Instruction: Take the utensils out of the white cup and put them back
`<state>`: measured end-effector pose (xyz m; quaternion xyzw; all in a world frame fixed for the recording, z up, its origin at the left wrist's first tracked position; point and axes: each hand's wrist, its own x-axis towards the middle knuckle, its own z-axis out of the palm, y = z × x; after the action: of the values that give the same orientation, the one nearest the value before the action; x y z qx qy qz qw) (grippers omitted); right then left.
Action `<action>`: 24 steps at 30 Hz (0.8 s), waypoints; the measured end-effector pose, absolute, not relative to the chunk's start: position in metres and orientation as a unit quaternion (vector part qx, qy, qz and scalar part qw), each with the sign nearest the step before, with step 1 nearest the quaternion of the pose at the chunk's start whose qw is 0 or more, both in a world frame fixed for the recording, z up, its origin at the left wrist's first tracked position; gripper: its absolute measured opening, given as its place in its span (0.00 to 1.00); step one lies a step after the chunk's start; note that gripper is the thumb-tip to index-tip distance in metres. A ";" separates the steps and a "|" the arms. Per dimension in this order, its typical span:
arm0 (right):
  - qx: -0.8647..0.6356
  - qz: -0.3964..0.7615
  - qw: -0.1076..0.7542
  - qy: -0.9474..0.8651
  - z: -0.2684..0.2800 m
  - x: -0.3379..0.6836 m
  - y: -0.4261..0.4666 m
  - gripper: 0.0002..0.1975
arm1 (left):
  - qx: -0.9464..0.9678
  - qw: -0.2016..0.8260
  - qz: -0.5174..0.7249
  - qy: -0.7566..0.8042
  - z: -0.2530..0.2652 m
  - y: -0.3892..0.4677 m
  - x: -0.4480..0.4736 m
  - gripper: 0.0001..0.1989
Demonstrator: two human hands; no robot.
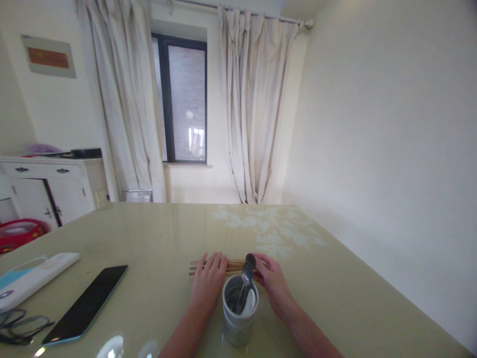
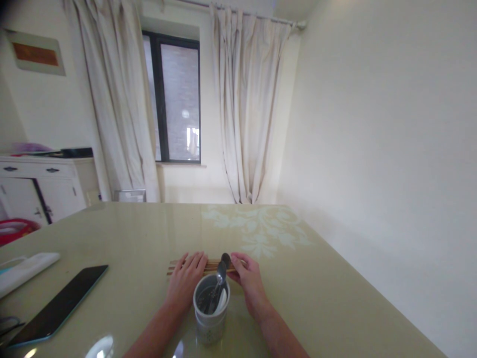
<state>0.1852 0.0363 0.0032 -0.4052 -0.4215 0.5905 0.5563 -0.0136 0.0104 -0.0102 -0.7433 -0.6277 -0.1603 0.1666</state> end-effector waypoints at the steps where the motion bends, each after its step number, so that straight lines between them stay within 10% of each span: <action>1: -0.405 0.592 0.555 -0.421 0.003 0.185 0.036 0.29 | -0.744 0.187 -0.167 -0.620 -0.012 0.011 -0.015 0.18; 24: -0.358 0.636 0.558 -0.395 0.014 0.187 0.029 0.26 | -0.734 0.164 -0.156 -0.640 -0.001 0.006 -0.008 0.22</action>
<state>0.1872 0.0286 0.0143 -0.3579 -0.3952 0.6357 0.5582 -0.0080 0.0061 -0.0011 -0.7344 -0.6397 -0.1564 0.1643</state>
